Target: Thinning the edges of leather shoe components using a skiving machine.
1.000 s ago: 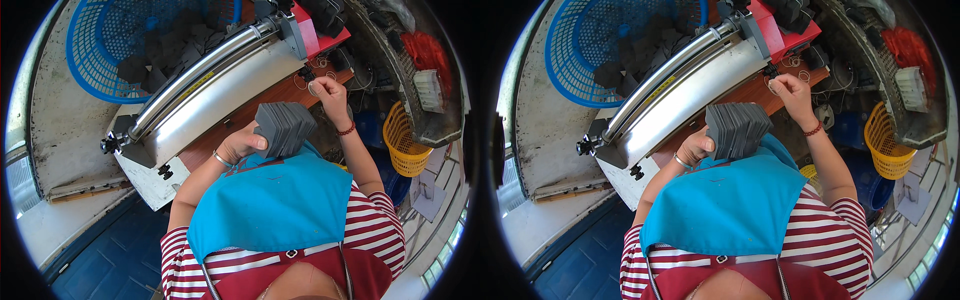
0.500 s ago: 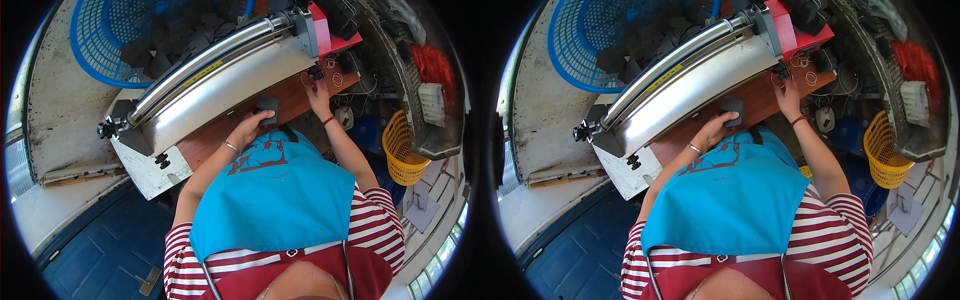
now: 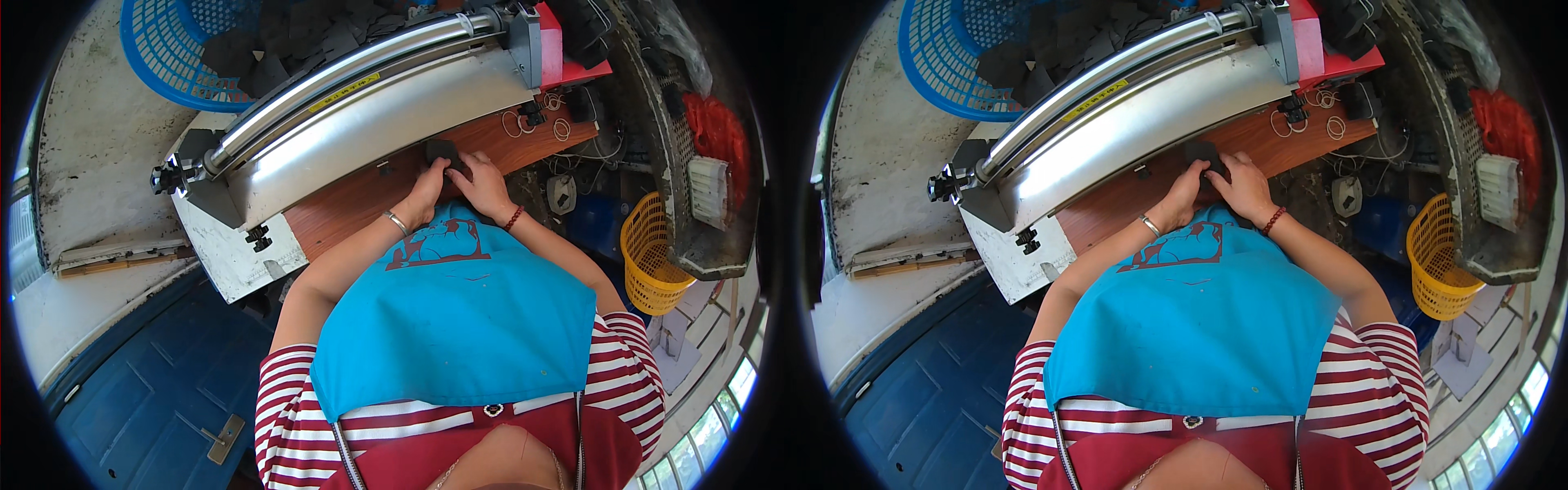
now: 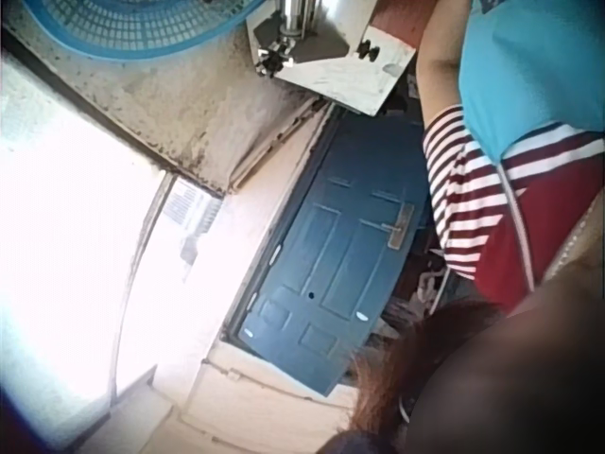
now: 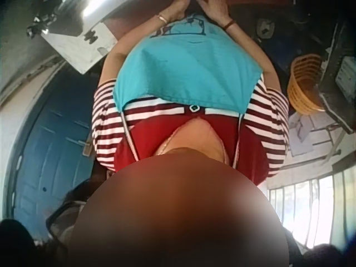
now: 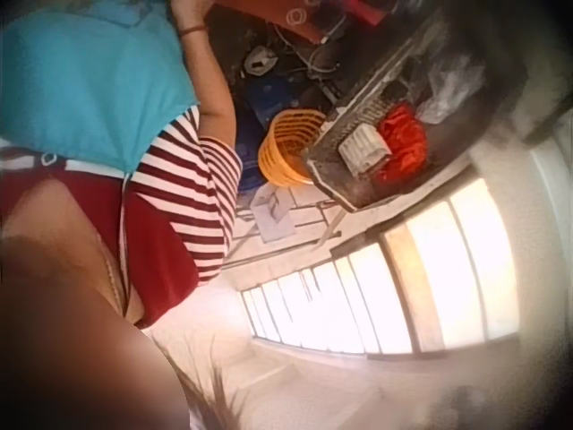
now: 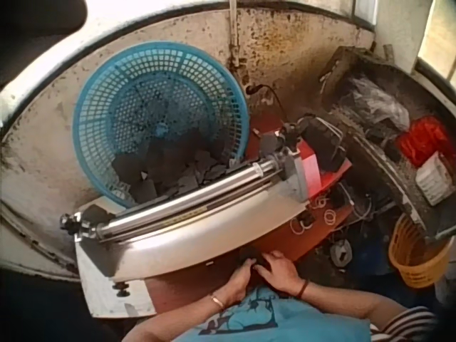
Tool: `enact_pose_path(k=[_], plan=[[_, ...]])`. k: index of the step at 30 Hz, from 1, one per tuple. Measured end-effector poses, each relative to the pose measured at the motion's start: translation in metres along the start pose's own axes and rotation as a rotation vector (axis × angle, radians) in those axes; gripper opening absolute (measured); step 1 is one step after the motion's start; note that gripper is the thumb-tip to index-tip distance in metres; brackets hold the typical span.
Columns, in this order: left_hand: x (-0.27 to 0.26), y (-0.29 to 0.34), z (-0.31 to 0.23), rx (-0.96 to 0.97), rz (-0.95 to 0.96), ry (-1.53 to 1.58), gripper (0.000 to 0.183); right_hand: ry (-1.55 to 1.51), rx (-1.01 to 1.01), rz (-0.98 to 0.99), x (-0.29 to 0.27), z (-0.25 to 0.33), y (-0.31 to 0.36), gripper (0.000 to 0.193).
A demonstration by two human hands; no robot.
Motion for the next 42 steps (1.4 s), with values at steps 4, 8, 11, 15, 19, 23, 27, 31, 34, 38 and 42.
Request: enact_pose_path(k=[4,8,11,15,19,23,27,31,34,38,42], plan=[[-0.004,-0.007,0.007,0.045,0.008,-0.06,0.043,-0.052,0.158,0.06,-0.005,0.007,-0.003,0.04],[-0.004,-0.01,0.008,0.104,-0.067,-0.074,0.042,-0.508,0.275,0.053,0.017,-0.023,-0.002,0.032],[-0.013,0.008,0.002,0.13,-0.077,-0.061,0.071,-0.848,0.449,0.054,0.006,-0.019,-0.001,0.029],[-0.03,0.035,0.0,0.651,-0.18,-0.383,0.077,-0.964,0.677,0.181,-0.017,-0.018,0.001,0.024],[-0.034,0.058,-0.01,0.843,-0.225,-0.492,0.078,-0.947,0.584,0.216,-0.033,-0.003,0.009,0.024],[-0.021,0.067,-0.02,0.605,0.142,-0.054,0.061,-0.931,0.519,0.209,-0.038,0.013,0.01,0.029],[-0.023,0.09,-0.046,0.52,0.223,0.033,0.036,-0.996,0.442,0.237,-0.053,0.027,0.004,0.029],[-0.025,0.127,-0.078,0.348,0.374,0.178,0.027,-1.241,0.471,0.458,-0.066,0.042,-0.006,0.024],[-0.026,0.129,-0.089,0.327,0.383,0.213,0.025,-1.393,0.495,0.565,-0.065,0.049,-0.015,0.025],[-0.024,0.132,-0.092,1.023,-0.073,-0.315,0.022,-1.077,0.409,0.315,-0.063,0.072,-0.019,0.025],[-0.027,0.138,-0.096,1.274,-0.307,-0.426,0.026,-0.863,0.021,-0.026,-0.071,0.103,-0.016,0.027]])
Point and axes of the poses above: each hand's wrist, its own y-axis away from the middle knuckle, its own x-axis out of the palm, z = x × y, the point moved 1 cm from there along -y, towards the middle knuckle, and after that the axes turned 10 degrees about -z, right-handed, at the moved point
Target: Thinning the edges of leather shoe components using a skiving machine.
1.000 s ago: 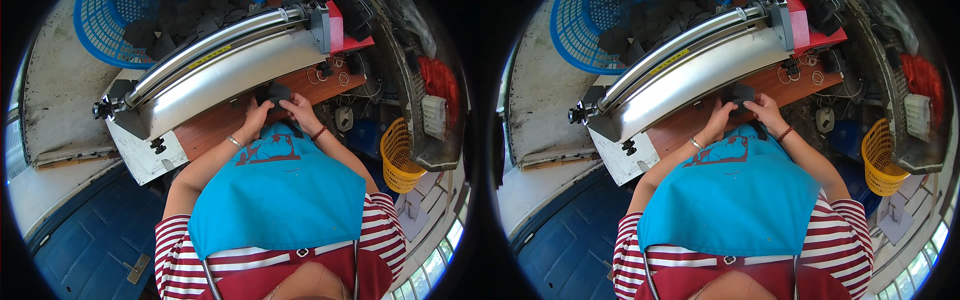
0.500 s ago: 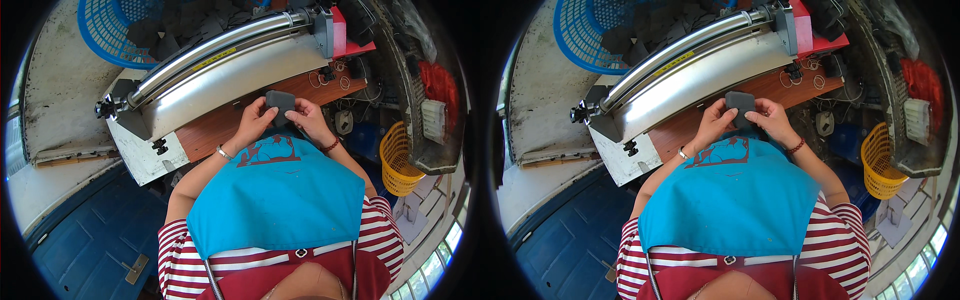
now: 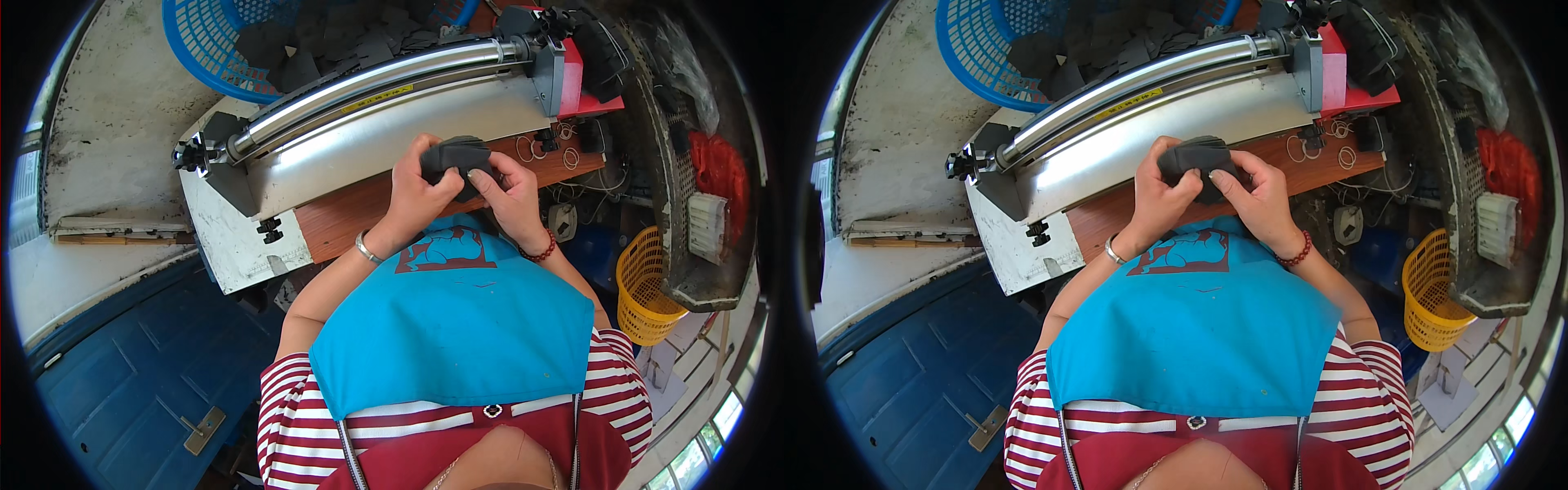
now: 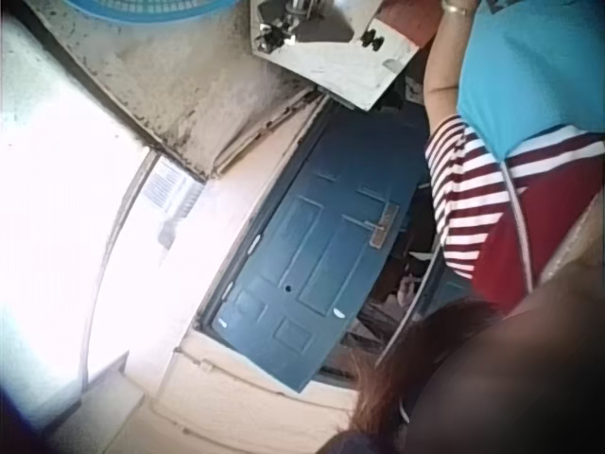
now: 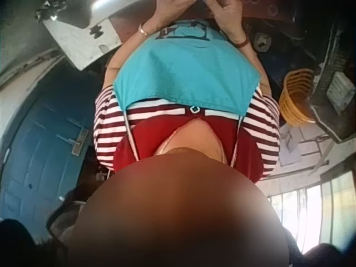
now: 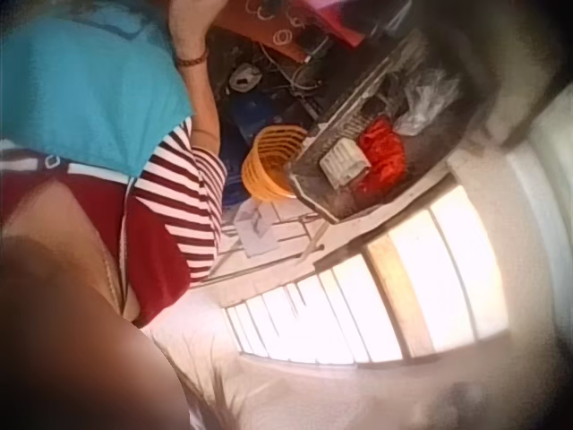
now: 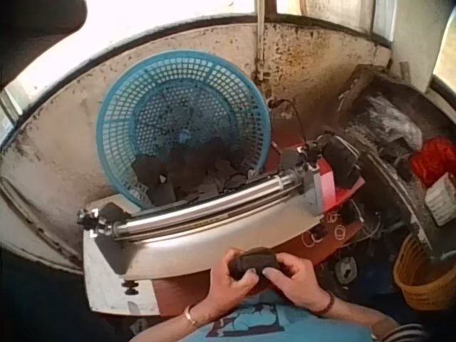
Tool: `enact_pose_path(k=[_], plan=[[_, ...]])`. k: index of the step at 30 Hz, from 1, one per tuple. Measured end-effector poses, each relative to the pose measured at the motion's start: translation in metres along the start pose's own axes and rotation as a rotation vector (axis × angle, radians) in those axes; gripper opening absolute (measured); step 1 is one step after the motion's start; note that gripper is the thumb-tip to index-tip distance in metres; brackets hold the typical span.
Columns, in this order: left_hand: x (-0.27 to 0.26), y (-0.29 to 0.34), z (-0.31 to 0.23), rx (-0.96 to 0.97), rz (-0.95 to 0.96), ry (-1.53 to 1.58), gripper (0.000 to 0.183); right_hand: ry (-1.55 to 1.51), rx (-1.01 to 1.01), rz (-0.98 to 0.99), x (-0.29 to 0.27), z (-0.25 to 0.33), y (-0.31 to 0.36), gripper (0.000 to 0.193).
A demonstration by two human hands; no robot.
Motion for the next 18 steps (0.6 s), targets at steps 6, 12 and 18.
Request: enact_pose_path(k=[6,12,18], plan=[[-0.018,-0.008,-0.03,-0.935,0.505,1.289,0.039,-0.705,0.692,0.3,0.004,0.005,-0.006,0.019],[-0.013,-0.007,-0.014,-0.495,0.253,0.638,0.031,-0.237,0.423,0.139,0.008,0.011,-0.013,0.013],[-0.005,-0.008,-0.014,0.073,-0.131,0.288,0.024,0.271,-0.22,0.052,0.029,0.018,-0.008,0.015]])
Point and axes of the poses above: each hand's wrist, its own y-axis away from the middle knuckle, its own x-axis out of the palm, z = x × y, the point moved 1 cm from there along -y, towards the middle knuckle, and after that the axes turned 10 degrees about -z, right-handed, at the moved point
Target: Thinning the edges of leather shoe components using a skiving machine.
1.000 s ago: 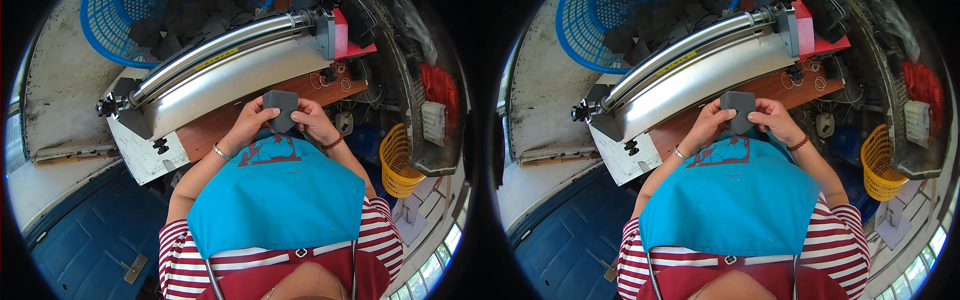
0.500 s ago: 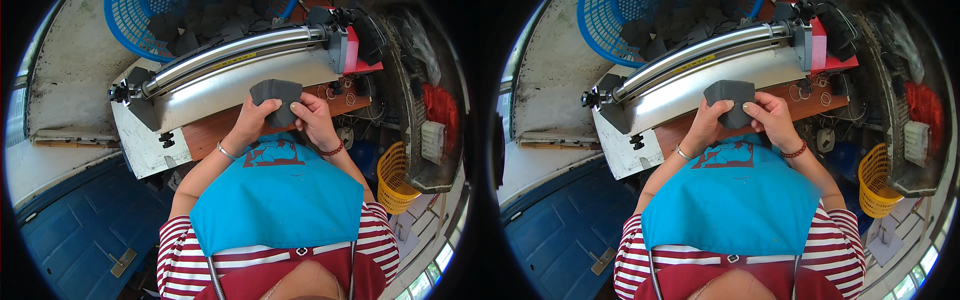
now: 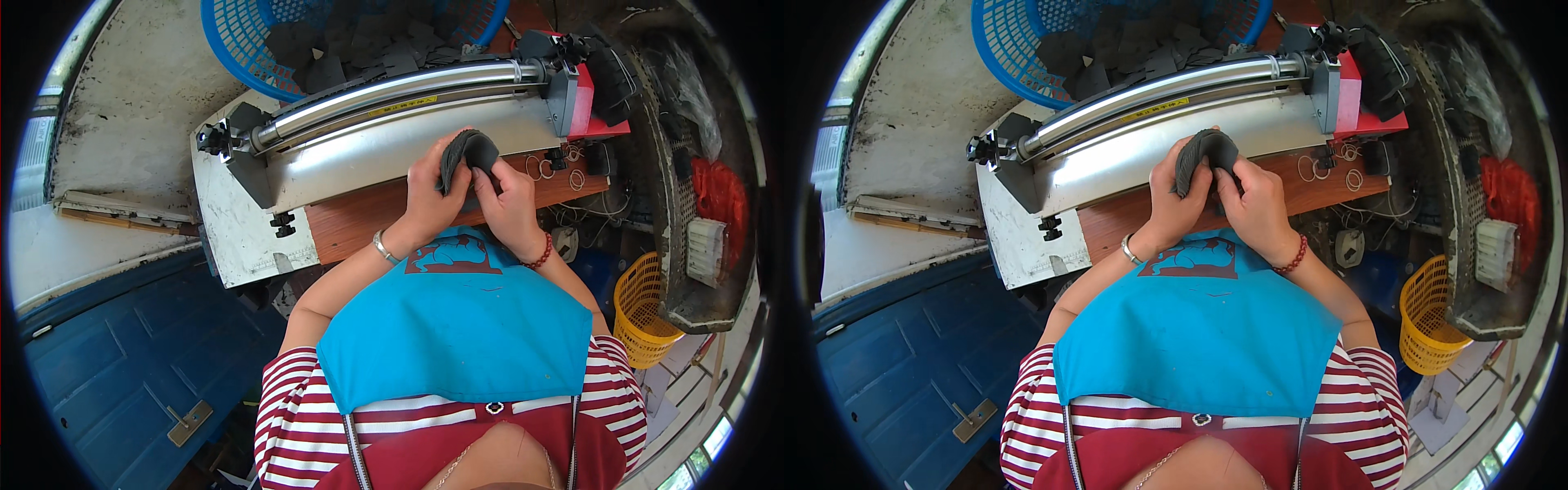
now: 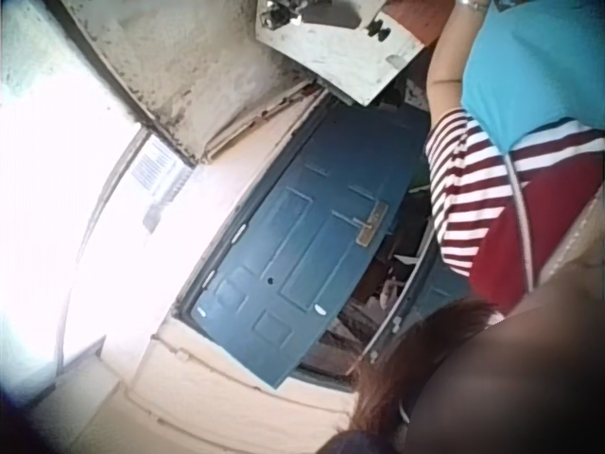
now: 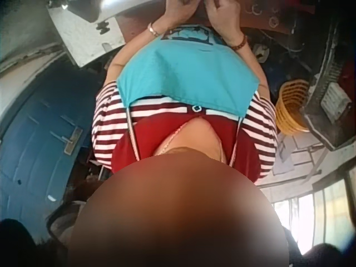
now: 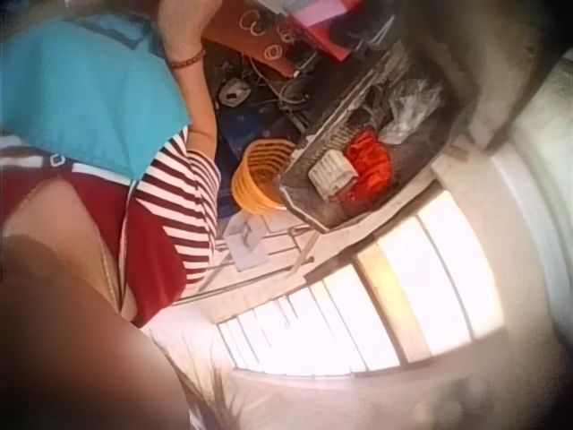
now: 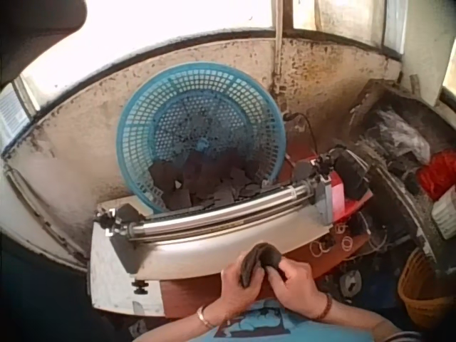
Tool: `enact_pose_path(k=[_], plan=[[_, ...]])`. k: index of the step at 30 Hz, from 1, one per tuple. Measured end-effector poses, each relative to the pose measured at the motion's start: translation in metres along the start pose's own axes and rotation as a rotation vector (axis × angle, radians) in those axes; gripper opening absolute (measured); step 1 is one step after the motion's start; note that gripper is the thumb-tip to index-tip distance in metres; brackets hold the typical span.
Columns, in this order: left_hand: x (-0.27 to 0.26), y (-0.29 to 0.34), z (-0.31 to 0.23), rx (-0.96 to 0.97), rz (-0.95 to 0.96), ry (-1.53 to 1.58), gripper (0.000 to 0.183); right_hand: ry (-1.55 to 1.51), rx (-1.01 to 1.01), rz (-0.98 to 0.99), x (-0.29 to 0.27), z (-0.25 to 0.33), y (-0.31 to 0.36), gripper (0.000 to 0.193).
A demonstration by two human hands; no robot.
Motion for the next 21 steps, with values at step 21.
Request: enact_pose_path(k=[21], plan=[[-0.044,0.011,0.001,-0.649,-0.14,0.506,0.018,-0.075,0.162,0.01,0.017,-0.019,-0.013,0.016]])
Point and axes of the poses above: each hand's wrist, its own y-axis away from the middle knuckle, its own x-axis out of the palm, z = x × y, the point moved 1 cm from there along -y, towards the middle knuckle, and after that the axes turned 10 degrees about -z, right-handed, at the moved point
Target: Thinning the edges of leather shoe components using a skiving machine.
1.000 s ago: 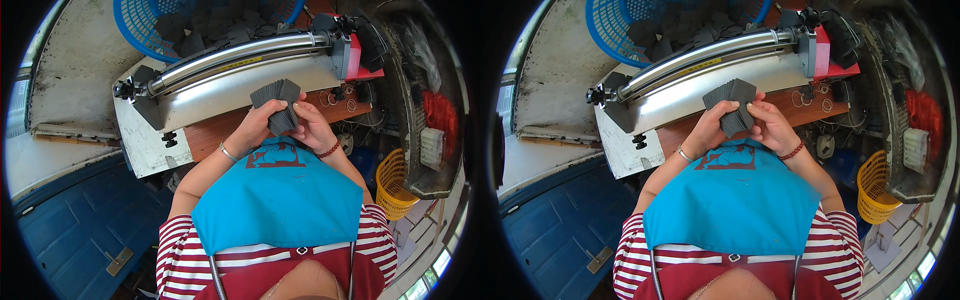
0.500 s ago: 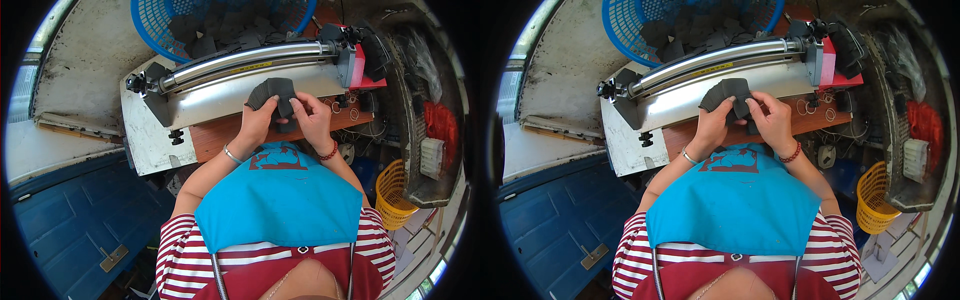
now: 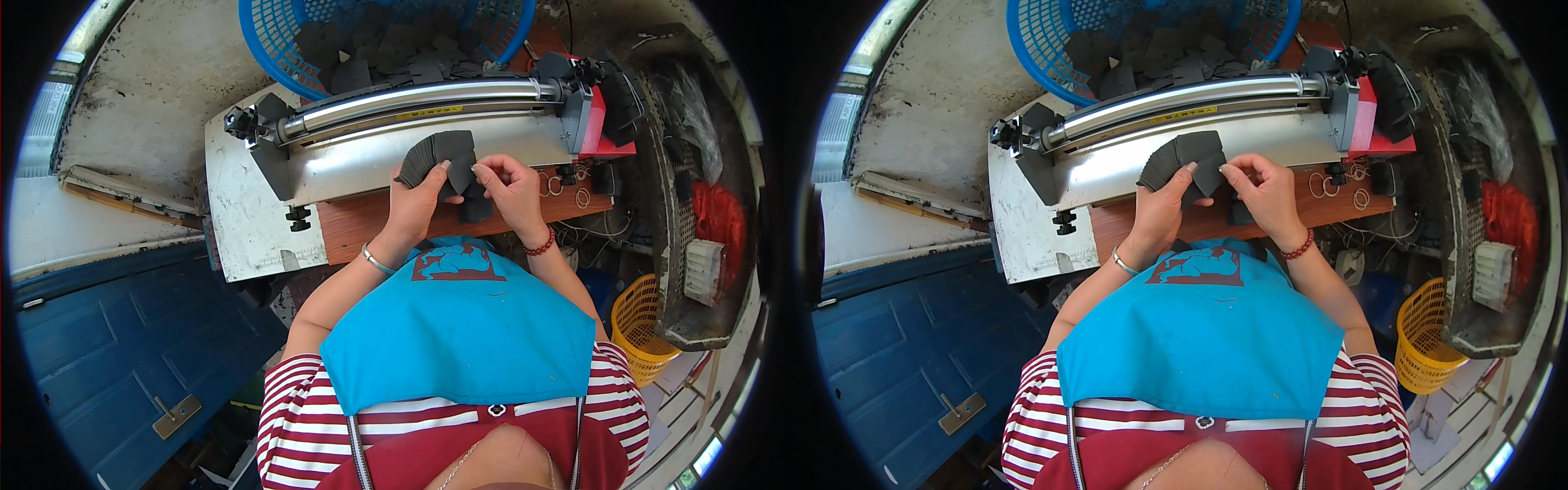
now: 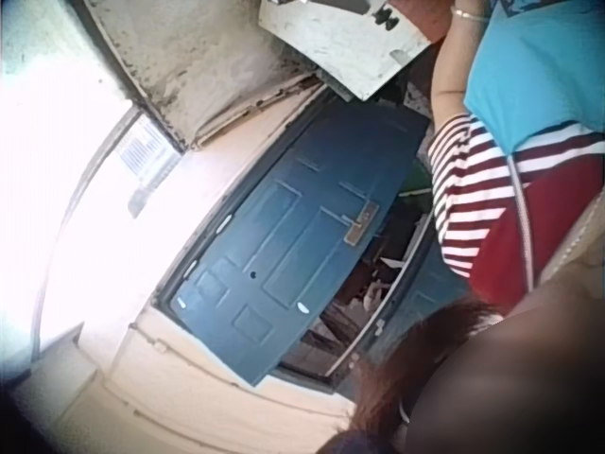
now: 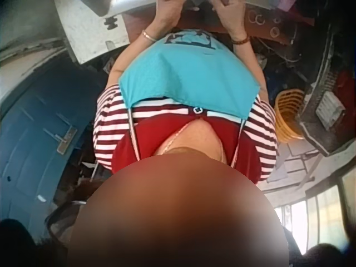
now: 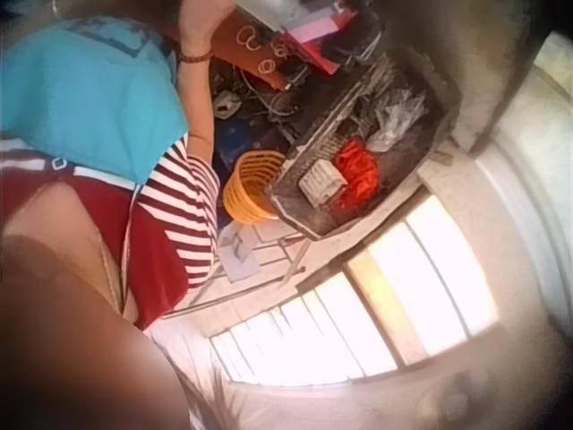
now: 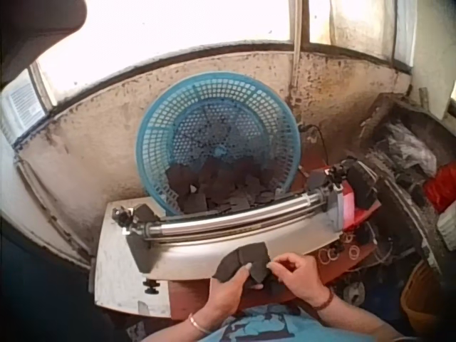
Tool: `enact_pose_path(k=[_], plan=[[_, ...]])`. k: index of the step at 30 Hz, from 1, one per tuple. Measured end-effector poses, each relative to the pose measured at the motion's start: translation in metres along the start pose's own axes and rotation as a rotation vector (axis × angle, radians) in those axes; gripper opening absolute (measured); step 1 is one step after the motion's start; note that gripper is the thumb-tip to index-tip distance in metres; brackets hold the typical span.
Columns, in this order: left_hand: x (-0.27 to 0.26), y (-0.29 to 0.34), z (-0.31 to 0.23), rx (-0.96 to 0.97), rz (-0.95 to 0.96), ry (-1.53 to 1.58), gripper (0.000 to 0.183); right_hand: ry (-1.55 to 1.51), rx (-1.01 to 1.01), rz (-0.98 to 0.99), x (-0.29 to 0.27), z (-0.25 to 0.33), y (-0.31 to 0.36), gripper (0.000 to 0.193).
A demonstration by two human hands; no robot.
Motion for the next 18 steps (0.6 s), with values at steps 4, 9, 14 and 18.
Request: enact_pose_path(k=[4,9,14,18], plan=[[-0.007,-0.001,0.0,-0.003,-0.011,0.046,0.018,-0.019,0.03,0.051,0.004,-0.001,-0.004,0.016],[-0.015,-0.002,0.0,0.06,-0.031,0.03,0.018,-0.003,0.098,0.075,0.012,0.004,-0.002,0.015],[-0.019,-0.003,-0.004,0.018,-0.062,0.05,0.02,0.141,-0.135,0.026,0.017,0.0,-0.007,0.015],[-0.027,-0.007,-0.004,0.024,-0.055,0.066,0.021,0.133,-0.083,0.064,0.021,-0.001,-0.009,0.016]])
Point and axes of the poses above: each hand's wrist, its own y-axis away from the middle knuckle, its own x-axis out of the palm, z = x × y, the point moved 1 cm from there along -y, towards the middle knuckle, and after that the axes turned 10 degrees about -z, right-handed, at the moved point
